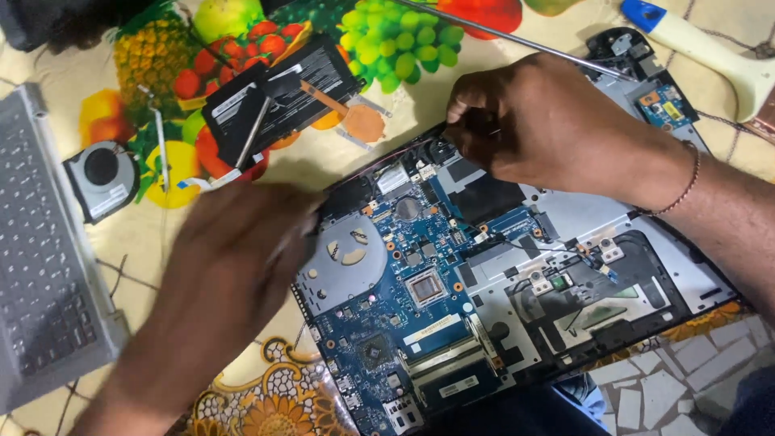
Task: Installing and connecting a cooling fan and related components inside a laptop.
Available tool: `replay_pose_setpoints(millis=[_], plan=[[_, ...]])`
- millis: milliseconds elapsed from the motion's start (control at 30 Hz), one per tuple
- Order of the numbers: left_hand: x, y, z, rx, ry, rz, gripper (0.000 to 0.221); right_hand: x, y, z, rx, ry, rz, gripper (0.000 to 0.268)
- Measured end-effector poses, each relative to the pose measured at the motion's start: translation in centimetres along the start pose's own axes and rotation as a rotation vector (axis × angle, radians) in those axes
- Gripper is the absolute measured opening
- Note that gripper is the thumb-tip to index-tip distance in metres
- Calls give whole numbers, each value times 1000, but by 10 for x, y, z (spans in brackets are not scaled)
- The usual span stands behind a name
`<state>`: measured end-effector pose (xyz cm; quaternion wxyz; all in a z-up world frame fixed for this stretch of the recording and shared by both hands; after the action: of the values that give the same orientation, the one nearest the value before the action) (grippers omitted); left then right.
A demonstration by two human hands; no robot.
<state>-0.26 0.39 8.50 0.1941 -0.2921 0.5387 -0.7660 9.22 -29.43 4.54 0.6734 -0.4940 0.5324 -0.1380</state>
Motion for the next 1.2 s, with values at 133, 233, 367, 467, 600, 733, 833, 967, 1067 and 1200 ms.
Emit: replay_pose_setpoints(millis=[133,233,367,467,600,733,833,967,1067,1200], plan=[[-22,50,22,82,121,-19,37,0,0,-1,31,6,-42,26],[-33,66,26,134,162,-68,47,-6,-1,-1,33,7,-39,20],[-28,69,28,115,148,-18,42,-1,2,-3,62,-53,-34,21],[-30,72,25,105,142,56,47,-5,-1,-3,66,-150,-14,10],[-32,73,24,76,166,88,62,-3,-1,-3,88,-153,15,10],[-32,74,26,128,173,57,47,3,1,-4,61,-139,-46,9],[-28,72,30,155,206,94,47,-1,1,-4,66,-118,-37,18],[-30,76,28,129,185,34,56,-1,3,-5,89,-133,-98,19],[-32,75,29,116,200,8,48,-4,3,-5,90,-171,-69,16],[-32,77,31,167,181,-69,38,-12,0,-4,113,-154,46,15]])
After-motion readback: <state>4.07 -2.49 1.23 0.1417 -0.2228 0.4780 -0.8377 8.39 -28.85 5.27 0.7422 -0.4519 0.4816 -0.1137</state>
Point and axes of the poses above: each hand's wrist, its own z-axis towards the middle knuckle, its own y-axis out of the palm, x = y × z, the point moved 1 cm from there along z, towards the middle knuckle, and after that the axes turned 9 degrees about y, right-handed, at the moved point
